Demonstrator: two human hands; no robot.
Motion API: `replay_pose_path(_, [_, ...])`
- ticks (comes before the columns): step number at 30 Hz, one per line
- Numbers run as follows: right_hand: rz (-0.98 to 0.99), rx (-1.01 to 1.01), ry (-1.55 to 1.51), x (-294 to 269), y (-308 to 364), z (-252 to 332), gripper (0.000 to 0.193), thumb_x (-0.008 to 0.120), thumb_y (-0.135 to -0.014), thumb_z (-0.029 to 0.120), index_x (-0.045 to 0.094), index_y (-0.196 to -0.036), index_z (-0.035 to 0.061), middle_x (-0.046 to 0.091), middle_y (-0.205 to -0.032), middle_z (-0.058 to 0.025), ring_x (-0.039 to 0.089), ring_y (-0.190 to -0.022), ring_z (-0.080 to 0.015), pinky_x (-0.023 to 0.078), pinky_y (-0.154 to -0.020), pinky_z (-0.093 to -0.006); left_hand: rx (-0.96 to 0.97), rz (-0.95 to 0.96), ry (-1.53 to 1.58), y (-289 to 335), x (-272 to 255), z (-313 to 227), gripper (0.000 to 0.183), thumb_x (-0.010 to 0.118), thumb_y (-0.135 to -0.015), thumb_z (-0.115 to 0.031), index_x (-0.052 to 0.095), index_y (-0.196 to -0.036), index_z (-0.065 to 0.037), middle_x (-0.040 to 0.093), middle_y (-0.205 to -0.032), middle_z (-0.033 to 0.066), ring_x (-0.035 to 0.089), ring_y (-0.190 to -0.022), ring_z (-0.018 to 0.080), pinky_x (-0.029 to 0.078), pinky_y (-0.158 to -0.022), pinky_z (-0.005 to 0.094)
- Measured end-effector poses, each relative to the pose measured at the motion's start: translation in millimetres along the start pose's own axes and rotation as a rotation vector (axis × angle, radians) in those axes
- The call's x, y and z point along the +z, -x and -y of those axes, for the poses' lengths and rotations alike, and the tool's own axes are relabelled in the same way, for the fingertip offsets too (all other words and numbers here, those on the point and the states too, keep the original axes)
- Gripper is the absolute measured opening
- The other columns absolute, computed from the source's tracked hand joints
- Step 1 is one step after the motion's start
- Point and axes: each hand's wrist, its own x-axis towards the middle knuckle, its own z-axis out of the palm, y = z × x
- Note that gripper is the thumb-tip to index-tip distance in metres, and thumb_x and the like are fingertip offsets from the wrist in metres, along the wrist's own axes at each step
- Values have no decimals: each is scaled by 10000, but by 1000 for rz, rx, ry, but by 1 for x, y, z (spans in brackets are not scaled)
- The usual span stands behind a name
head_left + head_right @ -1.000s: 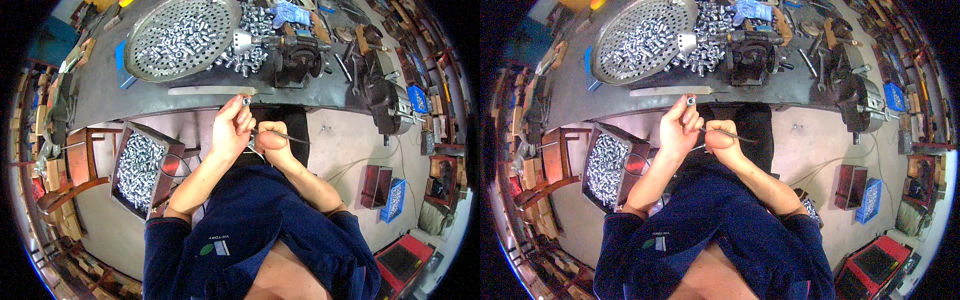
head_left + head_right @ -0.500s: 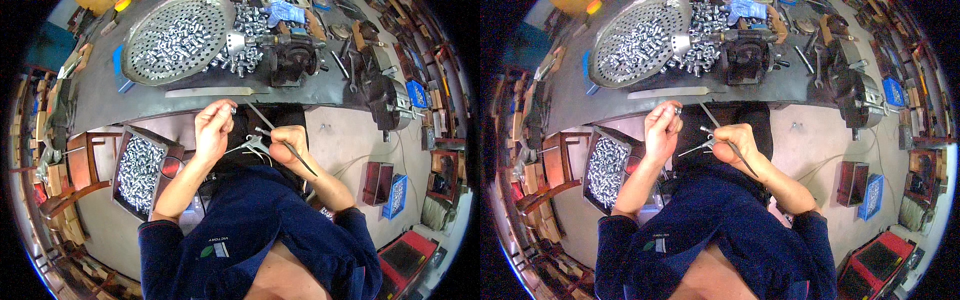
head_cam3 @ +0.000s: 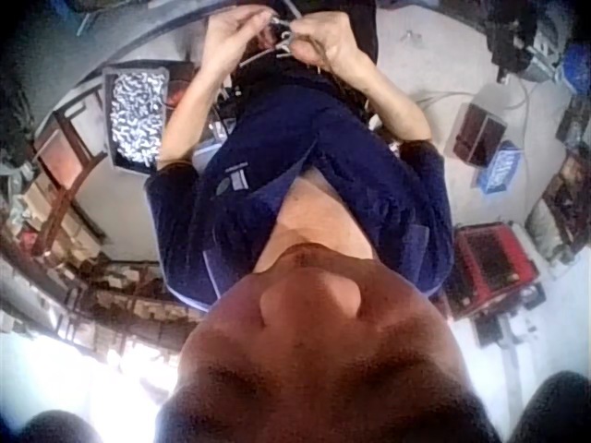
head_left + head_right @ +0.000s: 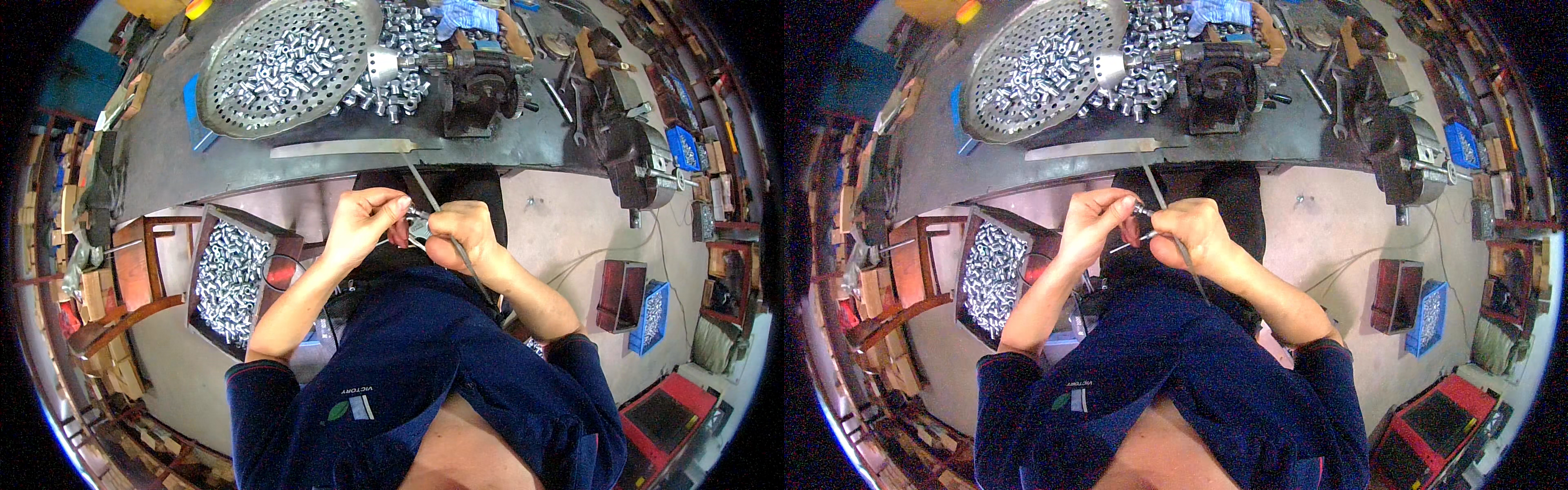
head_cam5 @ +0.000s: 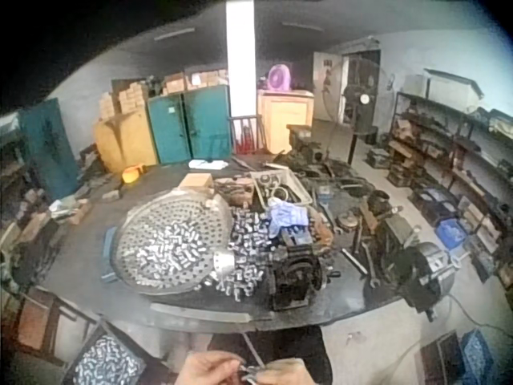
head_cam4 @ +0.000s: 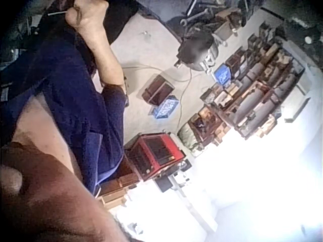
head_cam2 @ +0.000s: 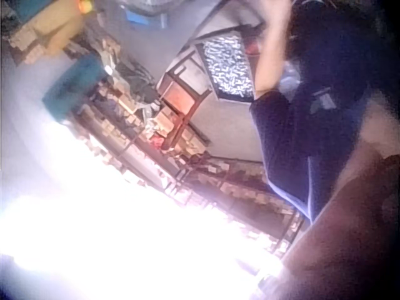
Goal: The person picks up small metal components from a box one at a time, uses a handheld air nozzle to blow air through them, and then places them into a tray.
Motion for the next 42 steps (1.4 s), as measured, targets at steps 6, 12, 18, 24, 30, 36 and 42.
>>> replay_pose_path(6, [-41, 235, -203, 15, 5, -7, 334, 630, -699, 237, 382, -571, 55, 364, -503, -64, 386, -438, -189, 292, -429, -312, -105, -115, -237, 4, 6, -10, 281, 566, -893, -235, 611, -859, 40, 563, -573, 48, 528, -470, 104, 449, -430, 237])
replay_pose_path(12, [-149, 517, -690, 29, 15, -9, 266, 575, -714, 51, 396, -520, 85, 412, -511, 68, 373, -510, -16, 268, -436, -210, 8, -89, -101, 1, 6, -1, 183, 566, -885, -130, 620, -861, 43, 569, -586, 36, 538, -501, 80, 450, -459, 215])
replay_pose_path(18, [-219, 483, -702, 22, 38, -8, 465, 629, -804, 315, 354, -506, 88, 426, -481, 9, 411, -441, -73, 303, -404, -236, 170, -20, -288, -1, 16, 1, 143, 563, -878, -93, 621, -872, 38, 595, -634, 44, 582, -550, 101, 487, -503, 233])
replay_pose_path(24, [-147, 385, -337, 3, 66, -14, 303, 617, -702, 142, 370, -548, 58, 325, -506, -42, 347, -474, -82, 279, -431, -280, 314, -330, -131, -15, -39, -15, 190, 576, -880, -145, 611, -937, 32, 576, -636, 53, 524, -490, 105, 455, -442, 227])
replay_pose_path(30, [-319, 504, -534, 2, 106, -31, 593, 568, -803, 547, 321, -533, 80, 291, -540, 56, 298, -549, -30, 222, -451, -252, 152, 29, -187, -52, 25, -35, 158, 606, -816, 28, 588, -973, 33, 602, -745, 50, 571, -593, 92, 495, -537, 212])
replay_pose_path(36, [-396, 526, -594, -4, 137, -39, 573, 558, -826, 536, 335, -553, 84, 280, -554, 66, 288, -567, -17, 219, -458, -241, 240, 275, -601, -146, 126, -75, 152, 637, -804, -80, 612, -901, 33, 578, -650, 20, 528, -481, 66, 413, -433, 216])
replay_pose_path(42, [-476, 537, -637, -29, 149, -34, 349, 556, -803, 259, 393, -551, 79, 396, -538, 53, 374, -546, -23, 283, -474, -221, 405, 384, -866, -268, 213, -76, 210, 646, -759, -146, 644, -859, 39, 593, -564, 97, 582, -446, 148, 442, -462, 296])
